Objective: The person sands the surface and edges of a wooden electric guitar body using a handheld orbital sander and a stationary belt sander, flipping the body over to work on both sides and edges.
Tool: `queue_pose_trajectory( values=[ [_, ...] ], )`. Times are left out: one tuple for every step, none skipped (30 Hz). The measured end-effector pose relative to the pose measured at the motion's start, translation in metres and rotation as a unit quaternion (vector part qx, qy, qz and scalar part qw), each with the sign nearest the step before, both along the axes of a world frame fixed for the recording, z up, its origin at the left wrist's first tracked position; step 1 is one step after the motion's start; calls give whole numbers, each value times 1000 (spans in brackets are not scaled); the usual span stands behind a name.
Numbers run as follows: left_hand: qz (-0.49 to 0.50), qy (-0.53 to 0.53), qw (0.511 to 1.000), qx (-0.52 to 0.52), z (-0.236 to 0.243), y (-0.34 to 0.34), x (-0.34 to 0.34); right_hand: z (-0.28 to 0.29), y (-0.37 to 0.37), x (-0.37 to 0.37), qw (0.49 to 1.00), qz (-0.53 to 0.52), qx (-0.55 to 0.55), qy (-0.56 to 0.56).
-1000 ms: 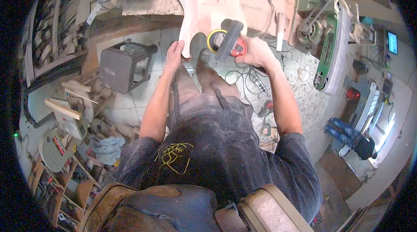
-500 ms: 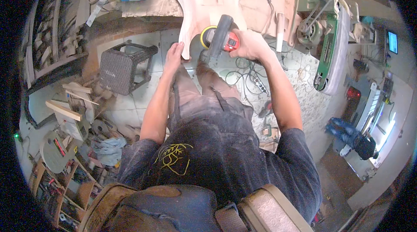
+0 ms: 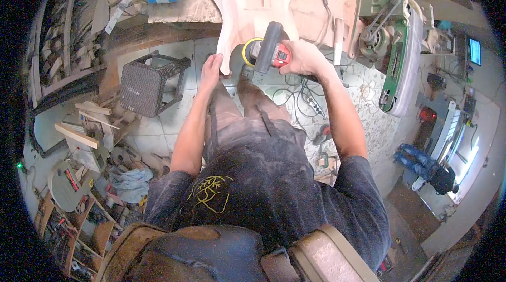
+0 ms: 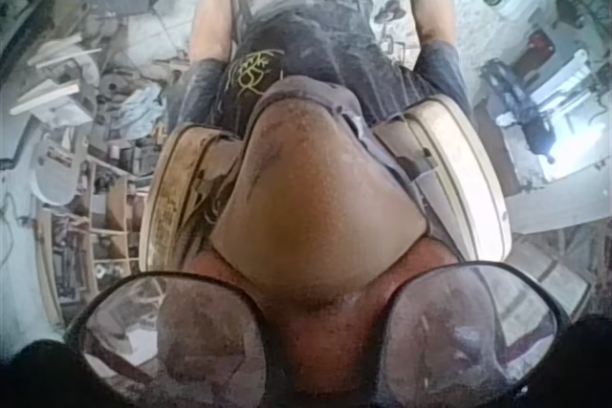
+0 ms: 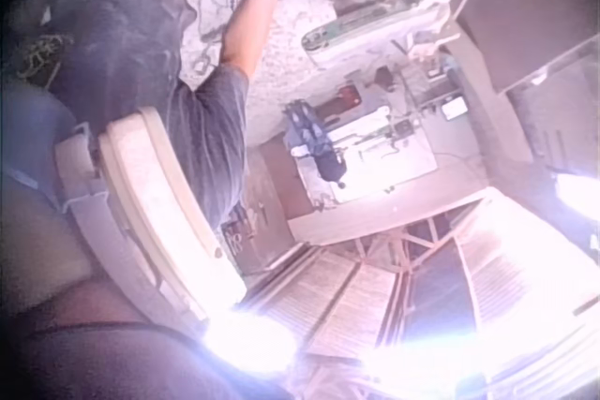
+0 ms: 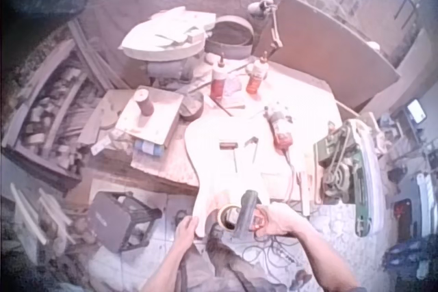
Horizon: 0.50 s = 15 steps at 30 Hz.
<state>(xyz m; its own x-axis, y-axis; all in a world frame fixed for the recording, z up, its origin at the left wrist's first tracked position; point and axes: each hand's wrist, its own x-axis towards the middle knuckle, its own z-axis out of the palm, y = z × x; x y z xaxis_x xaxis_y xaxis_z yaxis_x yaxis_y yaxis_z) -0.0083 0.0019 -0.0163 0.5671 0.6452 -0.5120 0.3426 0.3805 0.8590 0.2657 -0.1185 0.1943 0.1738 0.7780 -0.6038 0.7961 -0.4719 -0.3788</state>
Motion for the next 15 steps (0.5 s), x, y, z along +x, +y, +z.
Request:
queue_pose_trajectory(
  values=[
    [8,-10,999,-35,8,-2,4,-2,-3,3,1000,-22,14,2],
    [17,-20,997,-70,16,-2,8,-5,-6,6,999,-43,29,4],
    [13,-20,997,-70,18,-2,9,-8,-5,9,996,-50,71,4],
    [18,-24,997,-71,21,-2,10,-10,-2,13,996,-54,70,3],
    [22,-28,997,-72,23,-1,11,-13,1,17,996,-54,63,-14],
    [22,-28,997,-71,21,-1,9,-13,6,17,997,-51,57,-29],
    [23,-21,997,-70,19,0,6,-10,6,15,998,-41,46,-23],
    [23,-15,997,-68,16,1,5,-7,3,9,998,-41,47,-24],
    [24,-16,997,-68,16,1,5,-3,-3,2,999,-17,17,-23],
    [24,-14,998,-64,16,1,5,1,-8,-4,1000,6,-14,-23],
    [25,-12,998,-60,16,1,6,-3,-18,-6,1000,3,2,22],
    [24,-12,998,-60,17,0,6,-2,-21,-6,1000,3,2,21],
    [20,-11,998,-54,17,0,7,-1,-24,-7,1000,-7,4,12],
    [16,-10,999,-47,18,0,7,0,-25,-7,1000,-17,6,3],
    [13,-9,999,-49,20,-2,6,1,-25,-2,999,-29,37,-1]
  ],
)
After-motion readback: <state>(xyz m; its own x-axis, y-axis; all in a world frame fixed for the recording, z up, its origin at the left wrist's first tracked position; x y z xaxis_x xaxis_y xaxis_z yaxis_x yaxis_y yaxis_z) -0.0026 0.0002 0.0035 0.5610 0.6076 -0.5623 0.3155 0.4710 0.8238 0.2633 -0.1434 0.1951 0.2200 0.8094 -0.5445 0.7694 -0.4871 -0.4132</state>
